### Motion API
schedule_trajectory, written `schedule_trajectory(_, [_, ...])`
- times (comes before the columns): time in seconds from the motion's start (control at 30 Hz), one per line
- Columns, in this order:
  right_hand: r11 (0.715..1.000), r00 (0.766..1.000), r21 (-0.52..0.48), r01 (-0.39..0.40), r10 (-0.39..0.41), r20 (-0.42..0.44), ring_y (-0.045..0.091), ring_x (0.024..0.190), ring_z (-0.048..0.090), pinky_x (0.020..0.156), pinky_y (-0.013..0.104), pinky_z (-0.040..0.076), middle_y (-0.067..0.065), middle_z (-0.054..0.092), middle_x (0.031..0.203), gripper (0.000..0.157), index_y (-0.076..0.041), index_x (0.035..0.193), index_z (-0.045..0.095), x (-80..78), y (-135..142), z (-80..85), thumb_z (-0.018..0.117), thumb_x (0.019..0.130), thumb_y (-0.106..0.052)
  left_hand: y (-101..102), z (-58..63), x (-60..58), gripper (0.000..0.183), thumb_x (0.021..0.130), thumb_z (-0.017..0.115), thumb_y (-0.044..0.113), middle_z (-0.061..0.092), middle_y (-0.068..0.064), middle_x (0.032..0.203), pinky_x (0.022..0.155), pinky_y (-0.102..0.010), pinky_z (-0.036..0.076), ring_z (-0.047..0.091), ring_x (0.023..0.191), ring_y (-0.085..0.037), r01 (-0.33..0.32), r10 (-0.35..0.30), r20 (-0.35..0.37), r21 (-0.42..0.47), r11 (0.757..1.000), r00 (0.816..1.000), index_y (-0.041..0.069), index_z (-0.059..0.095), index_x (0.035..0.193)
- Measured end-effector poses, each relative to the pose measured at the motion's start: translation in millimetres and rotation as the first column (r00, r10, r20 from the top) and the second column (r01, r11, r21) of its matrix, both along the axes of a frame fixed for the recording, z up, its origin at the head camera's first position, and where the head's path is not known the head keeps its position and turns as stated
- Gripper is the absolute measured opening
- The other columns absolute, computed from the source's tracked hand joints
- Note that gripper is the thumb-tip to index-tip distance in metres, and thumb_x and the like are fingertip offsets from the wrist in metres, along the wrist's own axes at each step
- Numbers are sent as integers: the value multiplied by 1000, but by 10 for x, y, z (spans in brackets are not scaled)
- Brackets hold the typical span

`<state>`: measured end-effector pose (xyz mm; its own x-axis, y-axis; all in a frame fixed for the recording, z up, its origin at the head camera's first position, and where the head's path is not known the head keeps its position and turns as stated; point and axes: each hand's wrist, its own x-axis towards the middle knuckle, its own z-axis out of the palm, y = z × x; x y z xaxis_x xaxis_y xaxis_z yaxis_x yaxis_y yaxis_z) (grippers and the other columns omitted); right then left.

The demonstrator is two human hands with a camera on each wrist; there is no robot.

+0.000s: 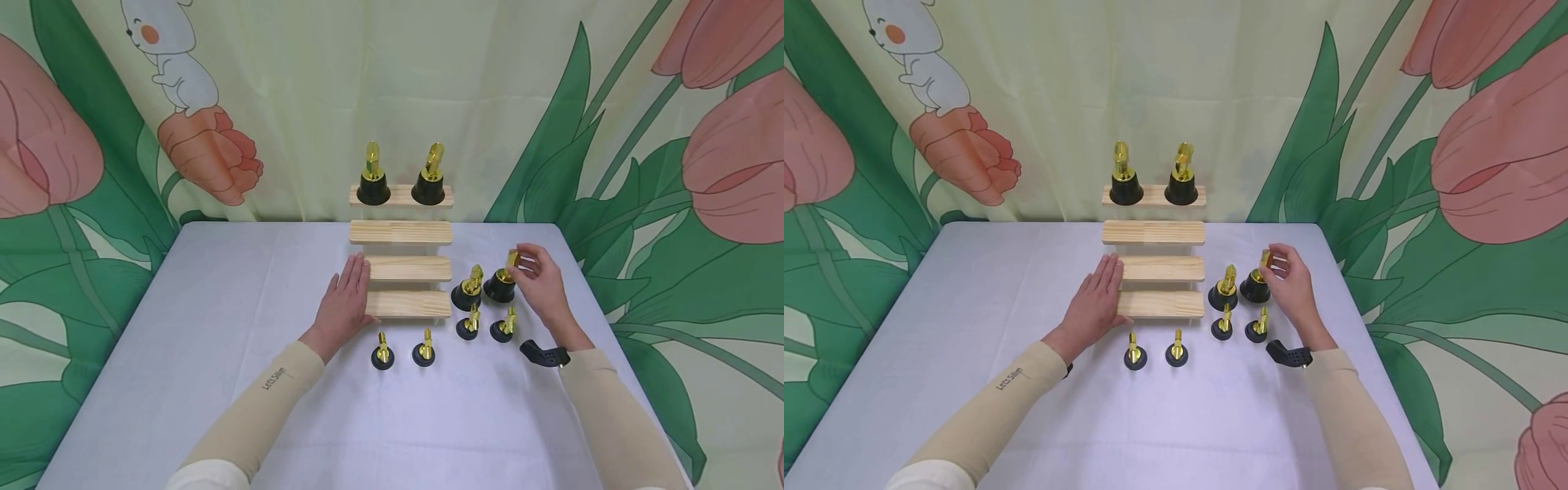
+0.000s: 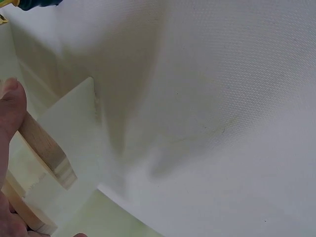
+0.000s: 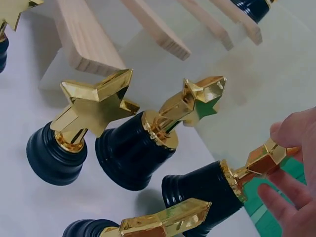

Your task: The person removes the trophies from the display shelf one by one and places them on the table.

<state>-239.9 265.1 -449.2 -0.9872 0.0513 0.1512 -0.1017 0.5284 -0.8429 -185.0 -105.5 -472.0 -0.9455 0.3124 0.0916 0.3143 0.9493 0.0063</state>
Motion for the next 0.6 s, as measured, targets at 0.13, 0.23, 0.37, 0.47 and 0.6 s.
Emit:
schedule_trajectory(0.13, [1000,1000,-2,-7,7,6,31,134,51,111,46,43,14,53,142,50,-7,144,41,-2,23,-42,60,98,-11,6,2,-9,122,78,75,59,4,-21,166,119,-53,30,7,155,-32,-7,8,12,-22,1000,1000,-3,6,157])
schedule_trajectory(0.23, [1000,1000,2,-11,11,14,32,134,51,111,48,42,15,53,143,51,-6,145,39,0,34,-76,60,98,-10,11,12,-5,122,77,75,59,5,-20,166,119,-52,31,7,155,-31,-11,11,14,-31,999,1000,-3,7,157])
schedule_trajectory(0.37, [1000,999,-11,-16,16,46,33,136,49,113,48,41,17,51,144,53,-5,145,38,12,32,-110,61,97,-7,14,14,6,122,76,76,59,7,-21,166,118,-53,31,9,155,-32,-7,8,2,-23,1000,1000,-3,9,157])
schedule_trajectory(0.47, [1000,998,-23,-17,18,64,34,137,47,113,48,40,18,51,144,53,-5,145,38,27,26,-113,60,97,-5,15,2,4,122,76,76,59,8,-21,166,118,-53,32,9,155,-32,-6,6,-6,-21,1000,1000,-3,9,157])
schedule_trajectory(0.6, [1000,998,-21,-22,24,63,35,137,47,114,49,39,19,51,144,52,-4,145,39,43,24,-105,60,97,-4,13,-14,1,122,76,76,59,7,-21,166,118,-53,32,9,155,-32,-10,9,-10,-14,1000,1000,-3,8,157])
